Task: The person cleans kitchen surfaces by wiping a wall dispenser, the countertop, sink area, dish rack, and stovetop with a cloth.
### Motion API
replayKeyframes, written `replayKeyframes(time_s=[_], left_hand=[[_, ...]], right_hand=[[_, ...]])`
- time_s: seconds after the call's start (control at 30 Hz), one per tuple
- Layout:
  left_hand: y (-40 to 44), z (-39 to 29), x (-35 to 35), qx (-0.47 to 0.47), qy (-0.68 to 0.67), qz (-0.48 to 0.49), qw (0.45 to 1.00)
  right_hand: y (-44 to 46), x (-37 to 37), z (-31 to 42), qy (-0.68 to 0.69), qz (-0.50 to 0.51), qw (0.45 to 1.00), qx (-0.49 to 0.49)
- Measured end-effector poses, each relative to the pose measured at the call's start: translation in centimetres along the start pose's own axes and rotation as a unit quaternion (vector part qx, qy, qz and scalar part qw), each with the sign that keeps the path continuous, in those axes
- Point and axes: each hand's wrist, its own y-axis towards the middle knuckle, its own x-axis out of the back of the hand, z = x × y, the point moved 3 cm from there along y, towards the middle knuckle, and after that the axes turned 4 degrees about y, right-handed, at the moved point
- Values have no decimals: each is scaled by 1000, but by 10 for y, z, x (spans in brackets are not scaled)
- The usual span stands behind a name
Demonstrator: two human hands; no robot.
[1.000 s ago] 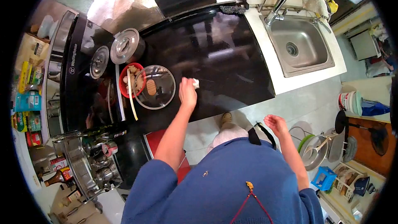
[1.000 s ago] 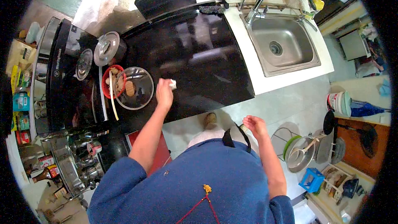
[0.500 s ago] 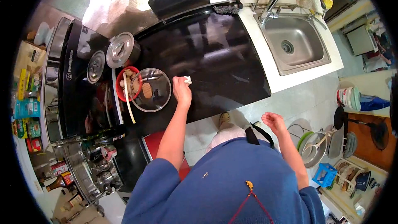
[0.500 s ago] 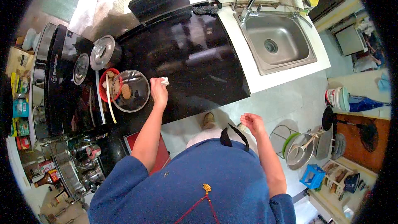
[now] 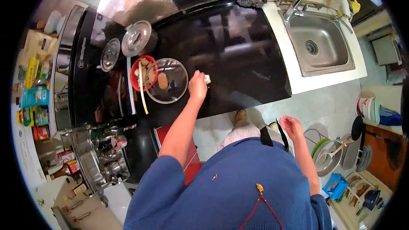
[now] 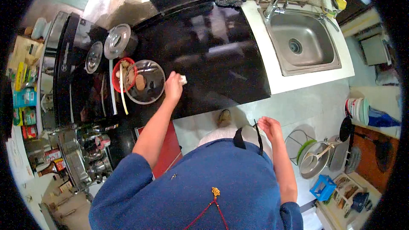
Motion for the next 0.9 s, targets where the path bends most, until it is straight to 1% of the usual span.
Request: replayKeyframes(time_s=[0.07, 0.1, 0.17, 0.2, 0.3, 0.37, 0.4, 0.43, 0.5, 0.57, 0.63, 0.7, 0.73, 0.77, 0.83, 0.9], left_hand=[[11, 0, -2, 18, 18, 14, 1000], [5, -1, -1, 20, 18, 13, 1000], [-11, -6, -2, 2, 32, 79, 996], [-20, -8, -2, 10, 31, 94, 995], [-16, -4, -1, -7, 25, 88, 996], [3, -2, 2, -3, 33, 63, 997], [9, -2, 2, 0, 14, 49, 999], [11, -3, 3, 6, 25, 74, 997], [6, -3, -1, 4, 35, 62, 997], [-10, -6, -3, 3, 18, 122, 992], [-13, -3, -3, 5, 28, 130, 991], [-1, 8, -2, -19, 26, 78, 996], [9, 5, 9, -13, 16, 60, 998], [19, 4, 11, 20, 46, 68, 996], [31, 8, 1, 5, 66, 32, 997], [41, 4, -10, 22, 46, -12, 999]], right_hand=[[4, -22, 6, -17, 37, 999, -5], [5, -28, 8, -19, 38, 999, -5], [6, -41, 13, -28, 41, 999, 4], [7, -41, 12, -29, 43, 999, 6], [4, -37, 9, -32, 35, 999, 11], [8, -27, 6, -22, 29, 999, 1], [8, -23, 5, -10, 21, 1000, -7], [7, -18, 5, -12, 19, 1000, -6], [6, -15, 9, -13, 38, 999, 6], [6, -13, 9, -8, 29, 999, 16], [5, -7, 3, -1, 15, 1000, 19], [6, -3, 2, 3, 21, 1000, 16], [4, -5, 2, 5, 20, 1000, 20], [2, -7, 3, 7, 23, 999, 25], [-8, -5, 6, 17, 13, 999, 44], [-12, -6, 6, 21, -2, 999, 35]])
